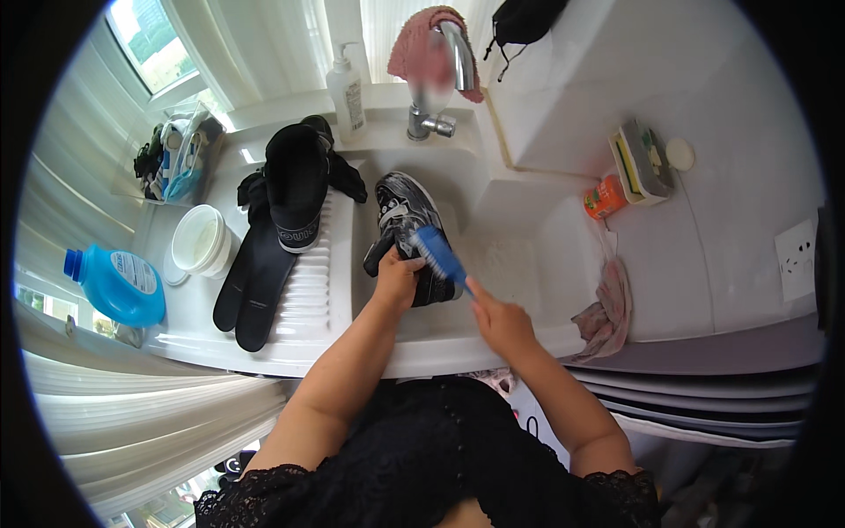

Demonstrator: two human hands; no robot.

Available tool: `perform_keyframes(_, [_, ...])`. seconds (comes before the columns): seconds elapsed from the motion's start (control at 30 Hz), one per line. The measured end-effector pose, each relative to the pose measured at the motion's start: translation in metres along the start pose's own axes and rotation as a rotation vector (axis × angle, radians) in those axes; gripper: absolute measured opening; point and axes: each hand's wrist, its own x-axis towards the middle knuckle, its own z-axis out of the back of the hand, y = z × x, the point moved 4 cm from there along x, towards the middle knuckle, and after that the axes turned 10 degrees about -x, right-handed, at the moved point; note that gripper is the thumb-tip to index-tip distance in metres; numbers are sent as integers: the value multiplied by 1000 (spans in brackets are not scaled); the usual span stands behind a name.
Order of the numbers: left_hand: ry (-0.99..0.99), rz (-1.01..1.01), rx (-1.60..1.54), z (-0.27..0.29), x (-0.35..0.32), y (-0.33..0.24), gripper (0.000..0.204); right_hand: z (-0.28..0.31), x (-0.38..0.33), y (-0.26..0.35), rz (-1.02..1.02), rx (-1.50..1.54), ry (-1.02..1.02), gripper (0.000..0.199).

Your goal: The person scrubs a black sneaker with a blue brush in a sink, rinses it under running water, and repeats the process on the second sneaker. The person handles the shoes one at a time and uses the brush to clean the upper and sole areas.

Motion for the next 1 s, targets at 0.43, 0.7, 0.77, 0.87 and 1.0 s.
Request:
perform_keyframes(0.43, [-73,184,-306,-19,-10,12,44,2,41,-4,-139,-149,-93,44])
perform_keyframes(0.7, [-164,83,-395,11,6,-1,38,14,-33,-8,-90,-179,230,46])
perform_keyframes(0.77, [-164,49,-424,16,9,-1,37,20,-46,-17,-70,-201,215,46])
perform_keyframes(0.87, [-194,92,-414,11,7,3,36,21,-25,-14,-62,-169,164,45])
perform_keyframes(1.0, [-192,114,-393,20,16,10,35,-4,22,1,-53,-81,54,45])
